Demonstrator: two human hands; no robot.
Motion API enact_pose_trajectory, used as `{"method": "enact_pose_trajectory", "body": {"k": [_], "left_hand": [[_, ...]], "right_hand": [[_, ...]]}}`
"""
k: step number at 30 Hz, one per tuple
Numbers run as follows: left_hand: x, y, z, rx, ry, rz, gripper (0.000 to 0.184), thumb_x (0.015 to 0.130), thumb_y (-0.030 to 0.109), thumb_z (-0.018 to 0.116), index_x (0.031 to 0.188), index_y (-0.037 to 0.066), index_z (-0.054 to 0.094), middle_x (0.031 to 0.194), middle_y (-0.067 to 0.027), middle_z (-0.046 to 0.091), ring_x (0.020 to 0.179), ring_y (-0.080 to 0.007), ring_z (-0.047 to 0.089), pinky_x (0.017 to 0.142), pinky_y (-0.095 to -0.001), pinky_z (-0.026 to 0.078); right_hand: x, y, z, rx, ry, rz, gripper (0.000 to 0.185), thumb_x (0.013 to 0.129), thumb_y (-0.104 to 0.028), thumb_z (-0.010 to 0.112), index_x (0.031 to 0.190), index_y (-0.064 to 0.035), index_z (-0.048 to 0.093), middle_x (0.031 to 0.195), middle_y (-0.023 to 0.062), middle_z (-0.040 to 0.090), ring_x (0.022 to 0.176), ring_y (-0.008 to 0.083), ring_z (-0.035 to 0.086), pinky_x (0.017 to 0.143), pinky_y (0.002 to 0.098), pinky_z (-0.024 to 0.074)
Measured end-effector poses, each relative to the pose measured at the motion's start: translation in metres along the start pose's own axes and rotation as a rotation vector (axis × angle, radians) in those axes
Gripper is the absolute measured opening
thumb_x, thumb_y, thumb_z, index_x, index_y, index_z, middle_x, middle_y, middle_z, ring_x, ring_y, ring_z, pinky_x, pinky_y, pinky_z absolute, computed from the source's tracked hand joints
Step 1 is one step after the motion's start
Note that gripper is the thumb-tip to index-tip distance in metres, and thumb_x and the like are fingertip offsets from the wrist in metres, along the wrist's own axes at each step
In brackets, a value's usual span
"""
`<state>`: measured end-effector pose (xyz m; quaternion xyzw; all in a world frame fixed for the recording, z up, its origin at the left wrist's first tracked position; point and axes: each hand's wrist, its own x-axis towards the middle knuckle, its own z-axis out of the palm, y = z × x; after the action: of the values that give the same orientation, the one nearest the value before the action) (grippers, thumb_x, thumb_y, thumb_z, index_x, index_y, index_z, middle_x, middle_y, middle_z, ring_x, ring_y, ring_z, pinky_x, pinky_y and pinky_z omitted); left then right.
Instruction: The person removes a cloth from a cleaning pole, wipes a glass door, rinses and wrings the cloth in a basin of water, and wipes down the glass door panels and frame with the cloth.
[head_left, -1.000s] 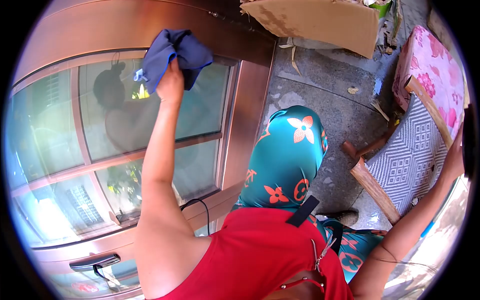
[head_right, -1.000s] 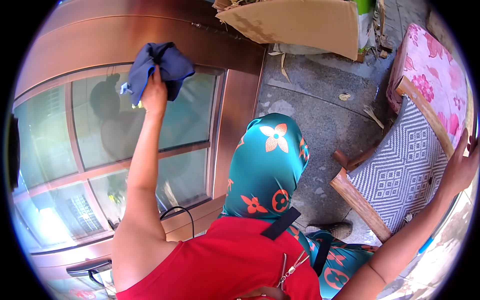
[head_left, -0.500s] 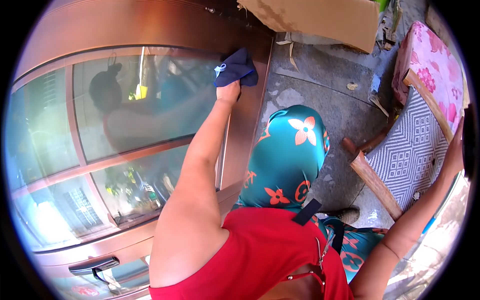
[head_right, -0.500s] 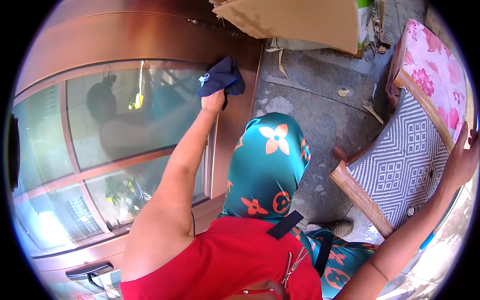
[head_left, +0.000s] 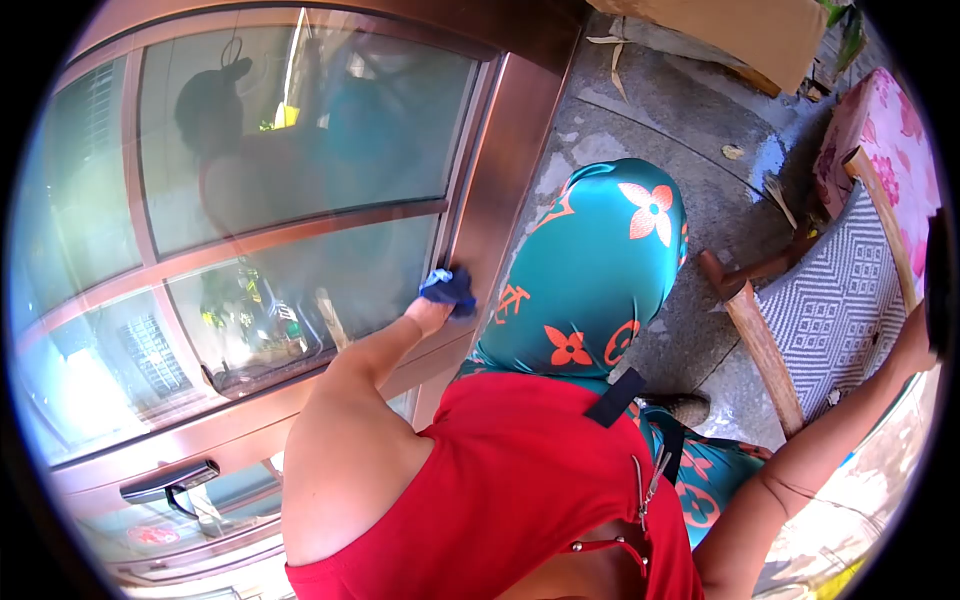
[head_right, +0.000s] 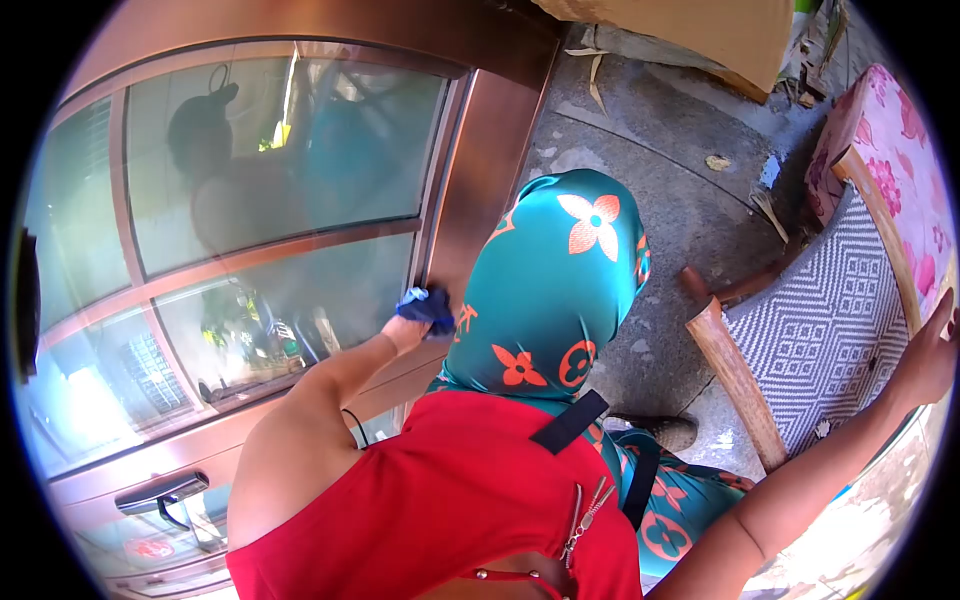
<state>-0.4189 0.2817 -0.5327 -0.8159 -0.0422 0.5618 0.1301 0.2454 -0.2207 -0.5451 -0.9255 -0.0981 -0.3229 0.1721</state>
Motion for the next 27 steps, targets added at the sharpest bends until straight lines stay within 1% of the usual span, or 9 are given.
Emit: {"method": "enact_pose_trajectory", "body": {"k": [3,10,14,16,19,21,23,25,27], "left_hand": [[-0.006,0.010,0.010,-0.136,-0.480,0.032,0.040,0.089,0.019,0.051,0.127,0.011,0.061,0.117,-0.0127,0.069,0.107,-0.0294,0.066,0.095,-0.0411,0.049],[0.083,-0.040,-0.157,-0.106,0.802,-0.295,0.021,0.083,0.012,0.055,0.103,0.015,0.060,0.082,-0.0084,0.057,0.079,-0.0257,0.062,0.065,-0.0398,0.050],[0.143,-0.121,-0.311,0.051,1.191,-0.340,0.015,0.080,0.014,0.059,0.094,0.013,0.064,0.118,-0.0068,0.057,0.092,-0.0236,0.062,0.076,-0.0361,0.054],[0.174,-0.154,-0.348,0.210,1.064,-0.322,0.026,0.084,0.010,0.056,0.108,0.010,0.068,0.150,-0.0037,0.040,0.118,-0.0220,0.055,0.094,-0.0308,0.050],[0.228,-0.165,-0.316,0.100,1.054,-0.328,0.033,0.089,0.015,0.049,0.118,0.010,0.065,0.143,-0.0040,0.048,0.123,-0.0204,0.052,0.098,-0.0278,0.046],[0.220,-0.143,-0.288,-0.117,0.589,-0.351,0.037,0.090,0.016,0.048,0.123,0.008,0.062,0.137,-0.0063,0.055,0.117,-0.0192,0.058,0.092,-0.0303,0.050],[0.234,-0.133,-0.222,0.283,1.104,-0.249,0.034,0.089,0.017,0.049,0.119,0.008,0.065,0.121,-0.0098,0.064,0.102,-0.0185,0.065,0.080,-0.0331,0.054],[0.210,-0.094,-0.207,-0.049,0.213,-0.198,0.030,0.088,0.019,0.051,0.112,0.009,0.067,0.109,-0.0107,0.068,0.090,-0.0196,0.068,0.074,-0.0355,0.054],[0.218,-0.054,-0.120,-0.015,0.316,-0.110,0.023,0.087,0.019,0.053,0.102,0.011,0.069,0.100,-0.0098,0.070,0.090,-0.0208,0.067,0.076,-0.0361,0.054]], "right_hand": [[0.001,-0.008,-0.009,0.011,-0.014,0.046,0.049,0.092,-0.027,0.064,0.120,0.0103,0.049,0.101,0.0222,0.058,0.089,0.0349,0.060,0.081,0.0433,0.0497],[0.000,0.001,-0.001,0.044,0.024,0.026,0.047,0.093,-0.028,0.064,0.119,0.0089,0.050,0.101,0.0220,0.058,0.087,0.0350,0.059,0.080,0.0435,0.0490],[-0.001,0.033,0.012,-0.536,-0.249,0.077,0.043,0.093,-0.041,0.062,0.110,-0.0023,0.066,0.100,0.0119,0.069,0.085,0.0289,0.067,0.073,0.0371,0.0538],[-0.003,0.061,0.021,-0.520,-0.213,0.098,0.045,0.092,-0.044,0.061,0.110,-0.0038,0.067,0.102,0.0106,0.069,0.087,0.0283,0.068,0.074,0.0371,0.0536],[-0.001,0.071,0.023,-0.312,-0.109,0.136,0.048,0.091,-0.049,0.061,0.111,-0.0060,0.068,0.105,0.0086,0.070,0.091,0.0274,0.068,0.075,0.0372,0.0532],[0.000,0.073,0.025,-0.280,-0.104,0.137,0.050,0.090,-0.052,0.060,0.111,-0.0075,0.069,0.107,0.0073,0.070,0.094,0.0268,0.068,0.076,0.0372,0.0530],[0.002,0.079,0.026,-0.266,-0.103,0.145,0.053,0.089,-0.056,0.060,0.111,-0.0090,0.070,0.109,0.0060,0.071,0.096,0.0262,0.068,0.077,0.0373,0.0528],[0.004,0.083,0.029,-0.251,-0.117,0.154,0.055,0.088,-0.059,0.059,0.111,-0.0105,0.071,0.110,0.0047,0.071,0.099,0.0256,0.068,0.077,0.0373,0.0525],[0.007,0.091,0.029,-0.244,-0.127,0.165,0.057,0.087,-0.062,0.059,0.111,-0.0120,0.072,0.112,0.0034,0.072,0.102,0.0250,0.068,0.078,0.0373,0.0523]]}}
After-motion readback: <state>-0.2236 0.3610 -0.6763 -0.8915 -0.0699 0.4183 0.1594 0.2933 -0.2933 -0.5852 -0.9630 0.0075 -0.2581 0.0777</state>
